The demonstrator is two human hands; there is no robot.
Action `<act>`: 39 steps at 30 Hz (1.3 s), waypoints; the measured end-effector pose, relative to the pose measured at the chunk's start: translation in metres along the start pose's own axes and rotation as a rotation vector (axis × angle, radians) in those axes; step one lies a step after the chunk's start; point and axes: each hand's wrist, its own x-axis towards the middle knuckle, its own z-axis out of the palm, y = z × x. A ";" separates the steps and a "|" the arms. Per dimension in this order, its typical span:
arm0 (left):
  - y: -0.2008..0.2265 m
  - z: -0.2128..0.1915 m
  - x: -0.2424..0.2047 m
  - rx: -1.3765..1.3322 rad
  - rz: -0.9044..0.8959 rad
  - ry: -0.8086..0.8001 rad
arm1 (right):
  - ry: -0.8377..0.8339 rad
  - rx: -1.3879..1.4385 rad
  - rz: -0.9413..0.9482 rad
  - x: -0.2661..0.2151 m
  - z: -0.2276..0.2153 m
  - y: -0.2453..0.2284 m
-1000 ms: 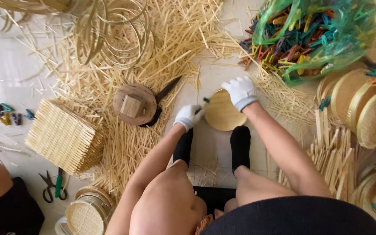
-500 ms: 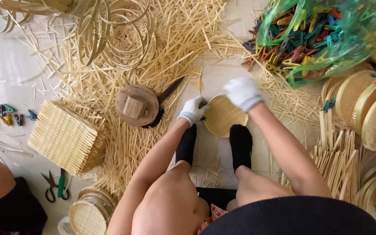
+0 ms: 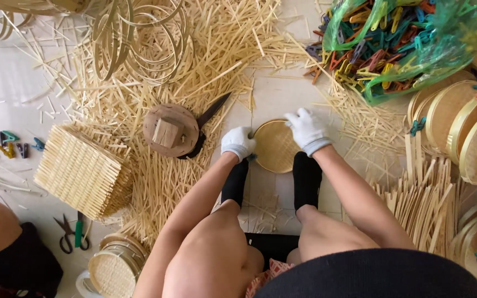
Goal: Assembling and weaving bamboo strips into small circular trays using a wooden mold and clips.
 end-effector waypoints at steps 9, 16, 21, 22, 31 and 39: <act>-0.001 -0.019 -0.014 0.170 -0.021 -0.093 | -0.133 -0.113 -0.169 0.021 0.001 -0.032; 0.001 -0.003 0.001 -0.241 0.172 0.185 | -0.025 -0.193 -0.161 0.014 0.001 -0.044; 0.007 0.000 -0.006 -0.146 0.135 0.194 | 0.007 -0.243 -0.139 0.012 -0.004 -0.052; 0.007 0.003 0.000 -0.145 0.141 0.198 | 0.014 -0.247 -0.138 0.013 0.000 -0.050; 0.034 -0.011 0.030 0.367 0.430 -0.056 | -0.010 -0.281 -0.103 0.017 -0.007 -0.047; -0.006 0.016 -0.019 0.024 0.168 0.241 | 0.109 -0.230 0.026 0.046 -0.090 -0.043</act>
